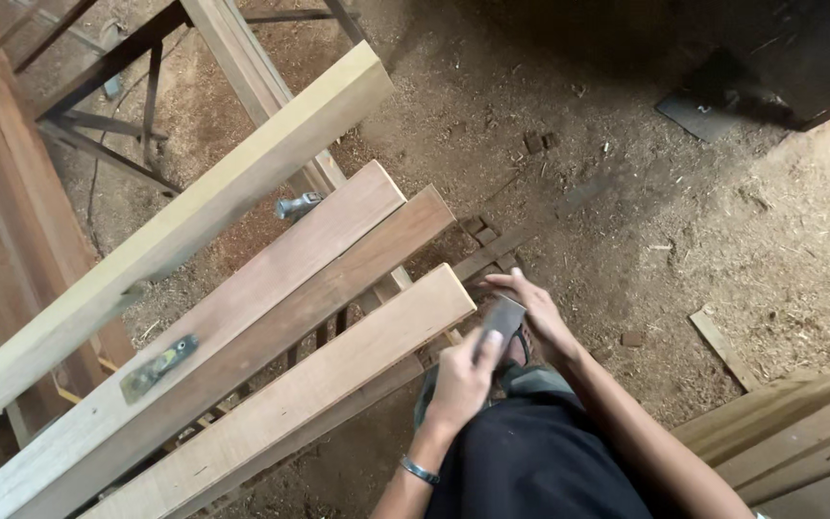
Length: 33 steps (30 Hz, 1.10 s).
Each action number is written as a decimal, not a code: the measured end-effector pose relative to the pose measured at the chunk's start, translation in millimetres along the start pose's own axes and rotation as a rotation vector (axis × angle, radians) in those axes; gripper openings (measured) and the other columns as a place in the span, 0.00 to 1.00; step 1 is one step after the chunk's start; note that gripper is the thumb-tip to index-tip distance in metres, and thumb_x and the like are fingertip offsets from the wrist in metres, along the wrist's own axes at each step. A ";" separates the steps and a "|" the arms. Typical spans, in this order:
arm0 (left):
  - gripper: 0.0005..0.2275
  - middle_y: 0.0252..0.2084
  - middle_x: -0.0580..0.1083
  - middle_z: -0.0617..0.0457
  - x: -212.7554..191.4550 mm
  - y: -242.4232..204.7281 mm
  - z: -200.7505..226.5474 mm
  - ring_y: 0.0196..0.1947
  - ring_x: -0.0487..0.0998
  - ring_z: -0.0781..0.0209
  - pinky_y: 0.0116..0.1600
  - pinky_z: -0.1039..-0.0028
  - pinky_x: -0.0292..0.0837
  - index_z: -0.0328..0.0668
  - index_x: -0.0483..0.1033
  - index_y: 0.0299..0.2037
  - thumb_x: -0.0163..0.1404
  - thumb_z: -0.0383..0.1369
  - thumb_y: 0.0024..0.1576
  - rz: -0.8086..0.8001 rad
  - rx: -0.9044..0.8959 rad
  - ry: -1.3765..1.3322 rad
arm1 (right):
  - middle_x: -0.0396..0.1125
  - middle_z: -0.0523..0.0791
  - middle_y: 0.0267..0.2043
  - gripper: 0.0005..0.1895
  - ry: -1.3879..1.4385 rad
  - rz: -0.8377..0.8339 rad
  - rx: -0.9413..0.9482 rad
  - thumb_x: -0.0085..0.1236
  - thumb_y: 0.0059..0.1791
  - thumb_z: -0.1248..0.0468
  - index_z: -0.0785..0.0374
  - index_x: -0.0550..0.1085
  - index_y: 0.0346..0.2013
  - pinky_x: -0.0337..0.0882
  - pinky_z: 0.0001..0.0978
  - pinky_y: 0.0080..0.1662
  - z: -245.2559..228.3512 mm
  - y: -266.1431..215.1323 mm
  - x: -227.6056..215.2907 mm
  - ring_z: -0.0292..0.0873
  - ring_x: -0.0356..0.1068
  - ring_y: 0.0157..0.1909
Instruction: The person sands several wooden planks by hand using a piece of sandpaper, wiping the wood with their hand between sanding strokes.
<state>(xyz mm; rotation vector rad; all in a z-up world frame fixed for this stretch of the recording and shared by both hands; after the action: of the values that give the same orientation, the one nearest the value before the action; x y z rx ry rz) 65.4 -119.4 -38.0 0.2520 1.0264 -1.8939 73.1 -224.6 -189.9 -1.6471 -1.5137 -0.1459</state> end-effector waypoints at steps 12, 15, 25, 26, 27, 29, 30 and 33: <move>0.18 0.46 0.78 0.53 33.5 3.9 -11.6 0.41 0.81 0.65 0.41 0.69 0.78 0.40 0.72 0.59 0.44 0.41 0.64 -0.095 -0.238 -1.099 | 0.63 0.45 0.68 0.39 0.324 -0.298 0.094 0.39 0.50 0.38 0.59 0.62 0.68 0.62 0.44 0.67 -24.6 -60.1 42.6 0.44 0.63 0.68; 0.18 0.51 0.77 0.54 42.2 5.3 -16.5 0.47 0.81 0.66 0.48 0.70 0.80 0.38 0.72 0.60 0.47 0.40 0.66 -0.108 -0.286 -1.173 | 0.68 0.51 0.63 0.40 0.290 -0.451 -0.074 0.49 0.49 0.38 0.61 0.62 0.66 0.65 0.47 0.64 -41.9 -64.3 59.1 0.48 0.68 0.62; 0.28 0.73 0.61 0.39 -32.8 -11.0 25.1 0.73 0.60 0.46 0.74 0.56 0.55 0.32 0.60 0.71 0.46 0.42 0.65 0.353 0.636 0.853 | 0.71 0.44 0.40 0.22 0.586 0.323 -0.042 0.59 0.50 0.46 0.58 0.71 0.49 0.73 0.42 0.53 -18.1 -34.3 -60.5 0.44 0.72 0.43; 0.29 0.74 0.59 0.39 -32.1 -10.4 20.0 0.74 0.57 0.45 0.75 0.56 0.52 0.30 0.58 0.71 0.46 0.43 0.64 0.335 0.620 0.887 | 0.71 0.43 0.40 0.21 0.624 0.341 -0.031 0.59 0.51 0.46 0.56 0.71 0.48 0.72 0.41 0.52 -13.5 -36.0 -67.6 0.42 0.71 0.43; 0.30 0.75 0.56 0.38 -31.9 -7.3 16.3 0.75 0.55 0.45 0.75 0.55 0.48 0.29 0.57 0.71 0.47 0.43 0.63 0.321 0.607 0.921 | 0.71 0.42 0.39 0.20 0.662 0.356 -0.025 0.59 0.51 0.45 0.55 0.72 0.47 0.70 0.40 0.50 -10.8 -34.8 -73.1 0.41 0.71 0.43; 0.31 0.75 0.55 0.39 -31.6 -6.3 12.0 0.75 0.55 0.45 0.75 0.55 0.48 0.30 0.56 0.71 0.47 0.43 0.63 0.320 0.614 0.916 | 0.70 0.41 0.39 0.19 0.654 0.390 -0.003 0.58 0.50 0.45 0.54 0.72 0.46 0.70 0.41 0.51 -4.0 -36.0 -81.6 0.40 0.71 0.42; 0.31 0.75 0.55 0.40 -30.8 -7.3 9.7 0.75 0.55 0.45 0.75 0.55 0.48 0.31 0.55 0.71 0.48 0.42 0.62 0.319 0.616 0.912 | 0.70 0.40 0.39 0.18 0.650 0.407 0.010 0.58 0.50 0.45 0.54 0.72 0.45 0.70 0.42 0.51 0.4 -38.4 -84.6 0.40 0.71 0.42; 0.31 0.75 0.56 0.40 -31.8 -10.0 4.0 0.74 0.55 0.45 0.75 0.55 0.49 0.31 0.55 0.72 0.47 0.43 0.62 0.299 0.620 0.907 | 0.71 0.39 0.39 0.18 0.677 0.405 0.008 0.57 0.50 0.45 0.52 0.73 0.45 0.69 0.40 0.51 7.8 -38.1 -84.4 0.40 0.71 0.43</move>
<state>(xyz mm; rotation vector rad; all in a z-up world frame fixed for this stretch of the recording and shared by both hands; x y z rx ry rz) 75.5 -100.1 -12.6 1.6362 0.8309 -1.7647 15.6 -287.7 -226.6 -1.6342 -0.6622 -0.4240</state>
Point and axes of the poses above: each hand's wrist, its own y-axis towards the middle knuckle, its own x-axis out of the palm, z = x × y, the point moved 9 cm from there along y, towards the middle knuckle
